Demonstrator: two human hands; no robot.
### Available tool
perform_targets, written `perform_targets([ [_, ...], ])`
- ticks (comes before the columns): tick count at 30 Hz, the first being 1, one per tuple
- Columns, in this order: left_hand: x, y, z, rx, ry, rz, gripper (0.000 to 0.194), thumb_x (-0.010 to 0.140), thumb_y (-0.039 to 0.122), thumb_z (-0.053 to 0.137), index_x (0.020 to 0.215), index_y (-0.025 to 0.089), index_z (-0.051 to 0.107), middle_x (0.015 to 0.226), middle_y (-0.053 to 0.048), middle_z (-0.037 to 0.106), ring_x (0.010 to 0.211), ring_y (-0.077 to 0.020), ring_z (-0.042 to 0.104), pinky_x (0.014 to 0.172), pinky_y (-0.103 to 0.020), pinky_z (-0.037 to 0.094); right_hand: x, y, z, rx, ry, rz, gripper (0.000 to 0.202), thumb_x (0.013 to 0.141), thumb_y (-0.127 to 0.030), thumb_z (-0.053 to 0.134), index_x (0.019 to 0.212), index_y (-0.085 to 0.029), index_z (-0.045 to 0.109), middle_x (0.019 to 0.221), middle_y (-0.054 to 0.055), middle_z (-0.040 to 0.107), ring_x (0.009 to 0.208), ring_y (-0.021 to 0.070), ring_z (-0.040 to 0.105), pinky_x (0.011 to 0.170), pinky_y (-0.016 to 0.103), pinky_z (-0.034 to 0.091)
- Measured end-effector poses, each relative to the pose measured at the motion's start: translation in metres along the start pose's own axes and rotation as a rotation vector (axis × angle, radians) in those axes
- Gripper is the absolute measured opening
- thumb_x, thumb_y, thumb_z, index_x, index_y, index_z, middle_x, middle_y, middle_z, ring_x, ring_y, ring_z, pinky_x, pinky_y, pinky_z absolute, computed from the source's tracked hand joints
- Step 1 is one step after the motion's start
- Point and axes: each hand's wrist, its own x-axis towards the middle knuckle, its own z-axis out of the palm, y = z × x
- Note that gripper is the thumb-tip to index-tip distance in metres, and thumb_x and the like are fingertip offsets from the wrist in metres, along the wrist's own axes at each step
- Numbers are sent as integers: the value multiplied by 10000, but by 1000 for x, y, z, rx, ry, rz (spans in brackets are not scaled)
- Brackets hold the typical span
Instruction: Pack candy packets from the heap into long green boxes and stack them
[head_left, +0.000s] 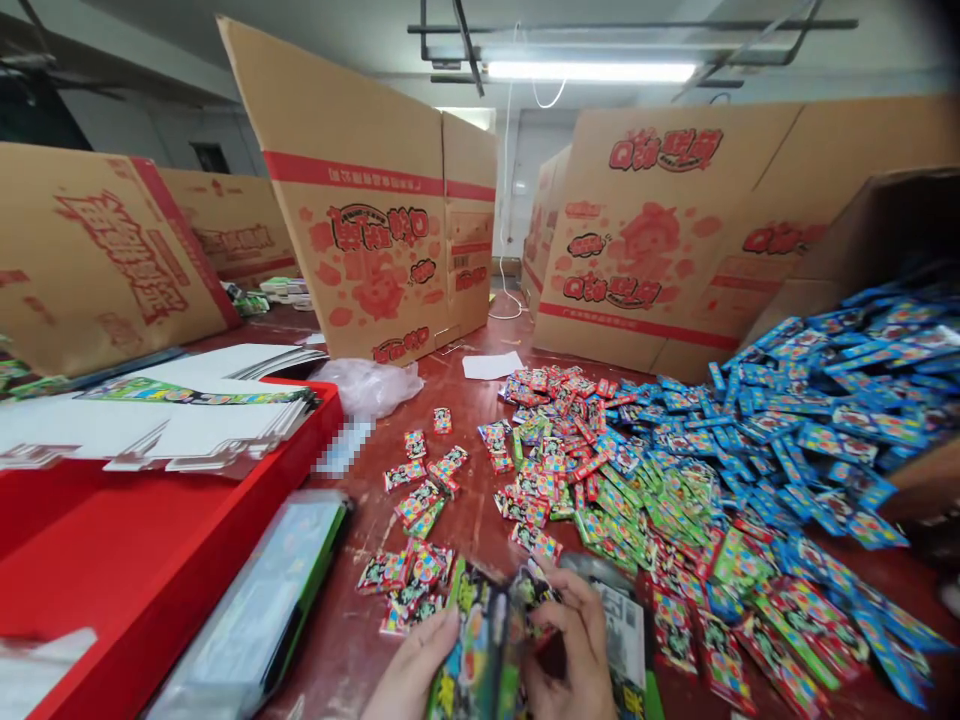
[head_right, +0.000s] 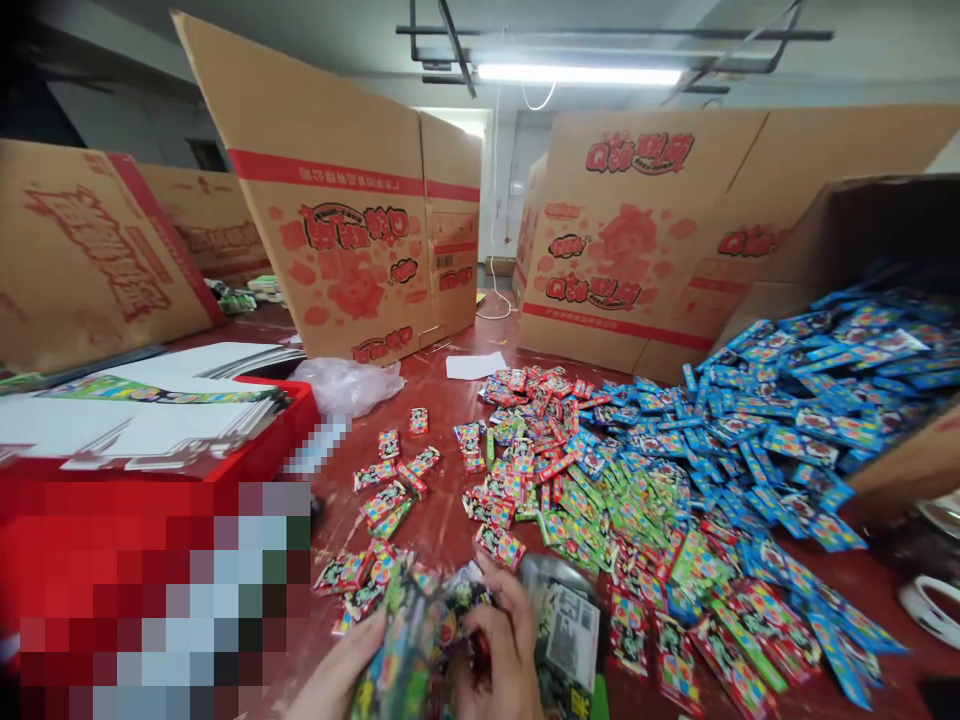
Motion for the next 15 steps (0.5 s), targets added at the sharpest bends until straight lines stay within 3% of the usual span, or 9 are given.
perform_targets([
  [3,1,6,15,48,-218,23,455,712,521,698,907,110,683,828,-109,715,776,-247,666,747,-328,507,2,-8,-18,92,-153,59,291,699,-95,561,959,-227,564,1331,109,370,1251,310,389,1009,417,368],
  [6,0,13,16,194,-270,54,422,751,492,675,900,98,672,797,-98,707,708,-202,648,689,-283,492,27,-11,-37,191,-329,132,230,683,-136,599,900,-212,583,1252,101,494,1197,275,450,975,383,393],
  [8,-2,16,15,260,-287,62,410,740,493,685,863,103,664,781,-87,698,704,-197,637,681,-279,485,43,-8,-41,254,-367,204,171,687,-191,640,835,-205,556,1164,90,560,1044,245,547,839,348,456],
  [11,-4,19,12,339,-261,96,407,719,512,693,798,117,637,758,-64,678,711,-196,620,667,-266,472,58,5,-38,429,-482,363,279,647,-303,733,785,-202,513,850,33,634,700,170,585,593,267,447],
  [13,-4,22,7,381,-170,153,397,727,523,677,759,134,602,739,-38,657,701,-181,602,653,-248,460,60,17,-36,539,-460,492,337,611,-363,771,727,-202,498,658,-23,586,582,138,547,540,244,421],
  [15,-3,23,-1,400,-75,204,391,738,531,658,746,150,571,724,-17,638,684,-170,584,648,-241,456,60,27,-38,592,-274,579,390,593,-395,788,617,-198,451,616,-31,557,572,125,535,569,249,430],
])
